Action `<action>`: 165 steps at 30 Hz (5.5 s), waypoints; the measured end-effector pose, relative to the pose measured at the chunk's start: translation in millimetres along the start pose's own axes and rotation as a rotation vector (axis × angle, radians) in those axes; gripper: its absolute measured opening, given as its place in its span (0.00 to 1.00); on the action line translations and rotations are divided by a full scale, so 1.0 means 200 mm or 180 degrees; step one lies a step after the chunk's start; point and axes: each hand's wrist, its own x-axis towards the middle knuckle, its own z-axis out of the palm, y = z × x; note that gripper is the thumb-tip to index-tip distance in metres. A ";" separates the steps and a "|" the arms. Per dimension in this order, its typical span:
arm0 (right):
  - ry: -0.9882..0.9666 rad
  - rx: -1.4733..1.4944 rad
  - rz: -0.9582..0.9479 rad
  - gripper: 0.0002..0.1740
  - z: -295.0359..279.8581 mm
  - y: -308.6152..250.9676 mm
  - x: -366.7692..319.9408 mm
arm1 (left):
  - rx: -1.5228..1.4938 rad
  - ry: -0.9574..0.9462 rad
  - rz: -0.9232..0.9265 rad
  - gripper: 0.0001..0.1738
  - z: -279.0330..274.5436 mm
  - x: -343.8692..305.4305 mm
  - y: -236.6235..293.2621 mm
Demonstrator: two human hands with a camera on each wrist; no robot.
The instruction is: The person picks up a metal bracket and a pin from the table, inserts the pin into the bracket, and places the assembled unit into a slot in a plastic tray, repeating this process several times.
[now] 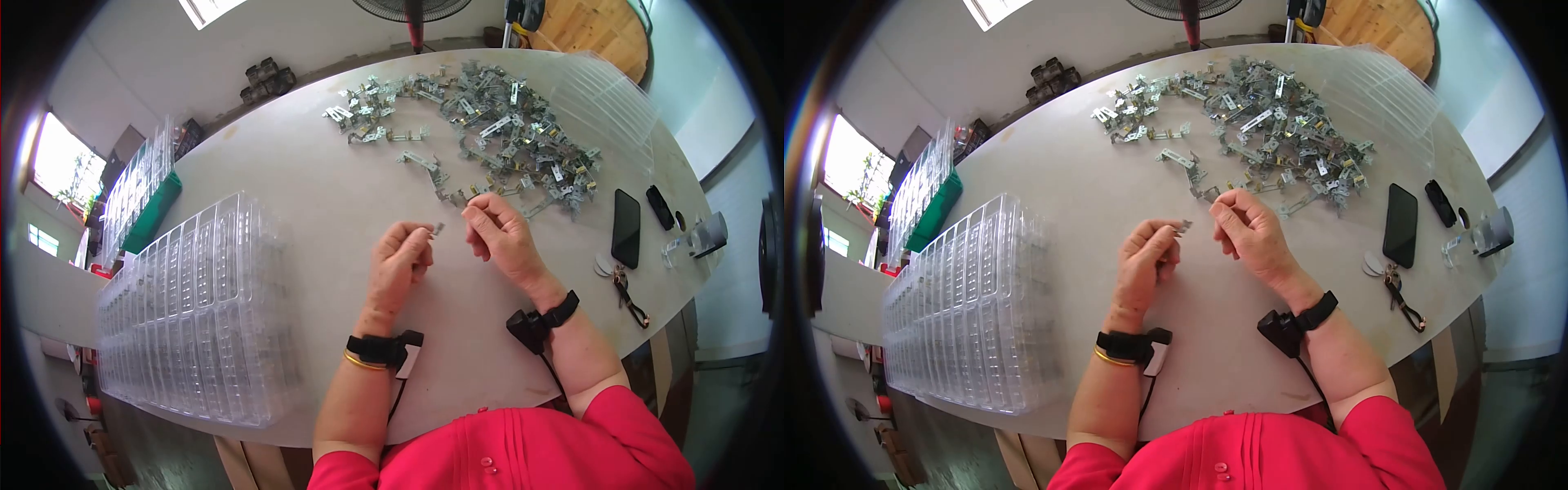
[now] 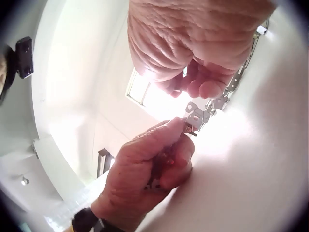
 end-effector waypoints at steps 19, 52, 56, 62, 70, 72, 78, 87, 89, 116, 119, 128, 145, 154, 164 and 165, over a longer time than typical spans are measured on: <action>-0.0665 -0.0700 0.0172 0.09 0.02 0.03 -0.01 | -0.0048 -0.0020 0.0271 0.12 -0.01 0.01 -0.01; -0.0674 -0.0080 0.0425 0.09 -0.05 0.07 0.04 | 0.1076 -0.0794 0.0323 0.15 0.05 -0.02 -0.02; -0.0688 0.0263 0.0532 0.11 -0.06 0.08 0.04 | 0.0383 -0.0293 0.0995 0.14 0.04 0.00 -0.05; -0.1127 0.0564 0.1237 0.12 0.02 0.10 0.00 | -0.0172 -0.0296 0.1333 0.15 0.03 0.01 -0.05; -0.1230 0.0885 0.1254 0.13 0.05 0.10 -0.01 | -0.0421 -0.0478 0.1232 0.15 0.04 0.01 -0.06; -0.1010 0.1080 0.1196 0.12 0.03 0.14 -0.01 | -0.0405 -0.0432 0.1257 0.15 0.02 0.01 -0.06; -0.0587 0.1506 0.0872 0.09 -0.04 0.11 0.02 | -0.0733 -0.0406 0.1066 0.20 -0.02 0.02 -0.07; -0.0677 0.0421 0.0016 0.08 -0.07 0.09 0.04 | -0.1403 -0.0751 0.0759 0.15 -0.07 0.05 -0.04; -0.0787 0.0085 -0.0202 0.08 -0.06 0.08 0.02 | -0.0904 -0.0507 0.0305 0.14 -0.07 0.04 -0.03; -0.0191 -0.0710 -0.0131 0.07 0.00 0.05 0.00 | 0.1319 0.0232 0.1145 0.13 0.01 0.04 -0.10; -0.0140 -0.0867 -0.0343 0.07 0.00 0.07 0.00 | 0.1384 0.0338 0.1255 0.14 0.01 0.04 -0.11; -0.0175 -0.0867 -0.0295 0.07 0.00 0.08 0.00 | 0.1048 0.0342 0.0933 0.14 0.00 0.03 -0.10; -0.0262 -0.0905 -0.0204 0.08 0.00 0.07 0.00 | 0.1456 0.0385 0.1161 0.12 0.01 0.03 -0.11; -0.0348 -0.0179 0.0338 0.11 0.01 0.03 0.00 | 0.1696 0.0196 0.1285 0.12 0.05 0.01 -0.09; 0.0003 -0.1447 -0.0757 0.08 -0.01 0.13 0.02 | 0.2162 -0.0085 0.1366 0.12 0.05 -0.01 -0.08; 0.0169 -0.1313 -0.0782 0.08 -0.01 0.13 0.03 | 0.2162 -0.0085 0.1363 0.12 0.05 -0.01 -0.08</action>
